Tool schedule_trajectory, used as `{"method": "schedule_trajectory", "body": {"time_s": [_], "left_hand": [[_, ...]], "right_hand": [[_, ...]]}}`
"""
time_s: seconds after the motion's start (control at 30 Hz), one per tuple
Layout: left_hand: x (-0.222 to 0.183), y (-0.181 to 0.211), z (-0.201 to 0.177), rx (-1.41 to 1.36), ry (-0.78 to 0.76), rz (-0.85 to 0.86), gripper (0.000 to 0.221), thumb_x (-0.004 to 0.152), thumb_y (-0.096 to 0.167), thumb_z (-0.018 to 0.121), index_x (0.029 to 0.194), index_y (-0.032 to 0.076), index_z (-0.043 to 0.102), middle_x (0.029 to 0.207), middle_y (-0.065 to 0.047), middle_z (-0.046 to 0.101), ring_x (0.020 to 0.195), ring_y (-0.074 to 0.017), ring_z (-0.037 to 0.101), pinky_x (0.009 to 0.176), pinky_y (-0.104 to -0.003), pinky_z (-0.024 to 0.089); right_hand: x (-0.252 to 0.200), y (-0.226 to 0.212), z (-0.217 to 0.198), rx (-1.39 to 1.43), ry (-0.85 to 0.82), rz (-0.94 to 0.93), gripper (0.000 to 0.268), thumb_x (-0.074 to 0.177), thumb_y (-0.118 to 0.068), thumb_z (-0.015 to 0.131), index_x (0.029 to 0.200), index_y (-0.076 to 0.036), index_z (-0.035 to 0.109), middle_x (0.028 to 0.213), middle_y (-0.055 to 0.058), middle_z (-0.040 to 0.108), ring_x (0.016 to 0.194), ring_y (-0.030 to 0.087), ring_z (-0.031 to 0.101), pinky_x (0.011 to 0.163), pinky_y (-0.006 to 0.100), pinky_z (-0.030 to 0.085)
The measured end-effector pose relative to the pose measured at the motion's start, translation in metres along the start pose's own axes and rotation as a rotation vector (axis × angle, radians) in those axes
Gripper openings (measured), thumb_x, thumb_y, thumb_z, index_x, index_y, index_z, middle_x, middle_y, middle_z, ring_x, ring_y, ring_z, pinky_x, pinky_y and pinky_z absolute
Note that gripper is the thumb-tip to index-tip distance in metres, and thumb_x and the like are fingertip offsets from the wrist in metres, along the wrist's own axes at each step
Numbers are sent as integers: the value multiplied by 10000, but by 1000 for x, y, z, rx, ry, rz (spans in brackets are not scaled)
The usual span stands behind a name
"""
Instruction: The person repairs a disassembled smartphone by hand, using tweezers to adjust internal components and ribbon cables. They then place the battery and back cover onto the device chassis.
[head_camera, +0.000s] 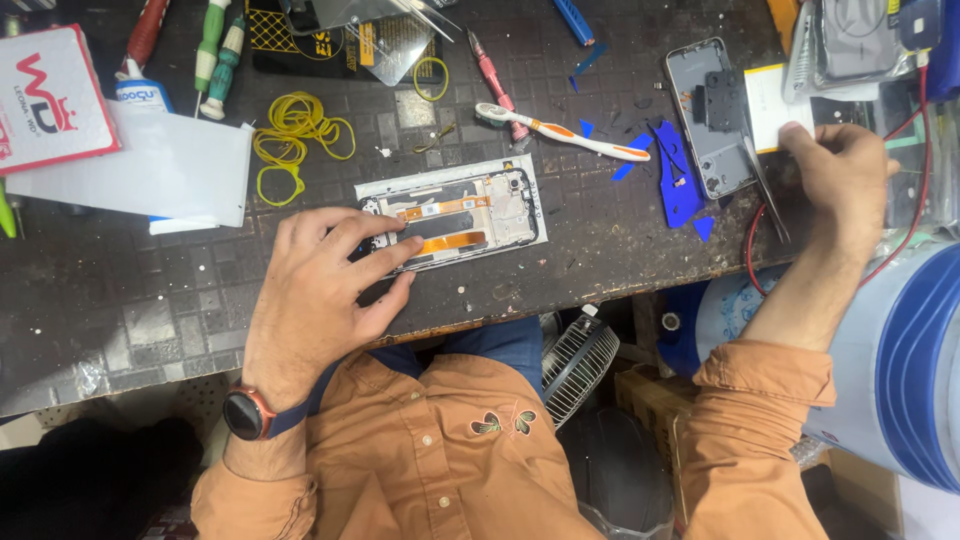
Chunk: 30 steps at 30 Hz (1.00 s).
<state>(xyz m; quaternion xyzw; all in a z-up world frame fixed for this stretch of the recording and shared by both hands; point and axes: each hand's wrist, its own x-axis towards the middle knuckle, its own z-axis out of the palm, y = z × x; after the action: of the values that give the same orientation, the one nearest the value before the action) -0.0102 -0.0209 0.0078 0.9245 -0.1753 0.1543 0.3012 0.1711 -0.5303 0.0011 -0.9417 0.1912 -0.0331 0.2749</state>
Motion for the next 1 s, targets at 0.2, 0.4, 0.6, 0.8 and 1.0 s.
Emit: {"method": "schedule_trajectory", "body": {"time_s": [0.2,0.4,0.6,0.8,1.0], "left_hand": [[1,1,-1,0,2,-3,278,822,186,807,1099,185,782,1195,27,689,1135,-250,588,986,-433,450],[0,2,-2,-8,-6,-12,272,830,186,805,1100,180,781,1201,22,690,1135,-253,587,986,-431,451],[0,0,-2,-17,-1,-8,273,824,177,800,1097,177,781,1213,18,693,1141,-260,587,985,-431,450],[-2,0,-2,-30,17,-12,263,842,178,797,1104,182,779,1212,15,690,1158,-248,589,1011,-423,451],[-3,-2,-1,-31,24,-8,253,853,182,794,1105,182,777,1219,16,689,1165,-245,589,1015,-421,448]], "right_hand": [[13,28,-13,96,25,60,304,987,-341,747,1063,-47,729,924,7,696,838,112,616,792,294,491],[15,50,-31,483,53,106,157,1014,-175,638,1016,-17,643,846,33,584,729,160,524,643,327,385],[-12,49,-40,722,213,70,110,941,-226,574,1009,-221,660,889,-78,636,770,49,615,662,227,498],[-68,63,-43,900,289,24,95,980,-227,642,1056,-177,671,953,-40,617,770,79,615,642,231,504],[-147,-5,-26,832,562,-271,129,1020,-227,710,1102,-132,682,1018,-2,598,770,109,614,623,234,510]]}}
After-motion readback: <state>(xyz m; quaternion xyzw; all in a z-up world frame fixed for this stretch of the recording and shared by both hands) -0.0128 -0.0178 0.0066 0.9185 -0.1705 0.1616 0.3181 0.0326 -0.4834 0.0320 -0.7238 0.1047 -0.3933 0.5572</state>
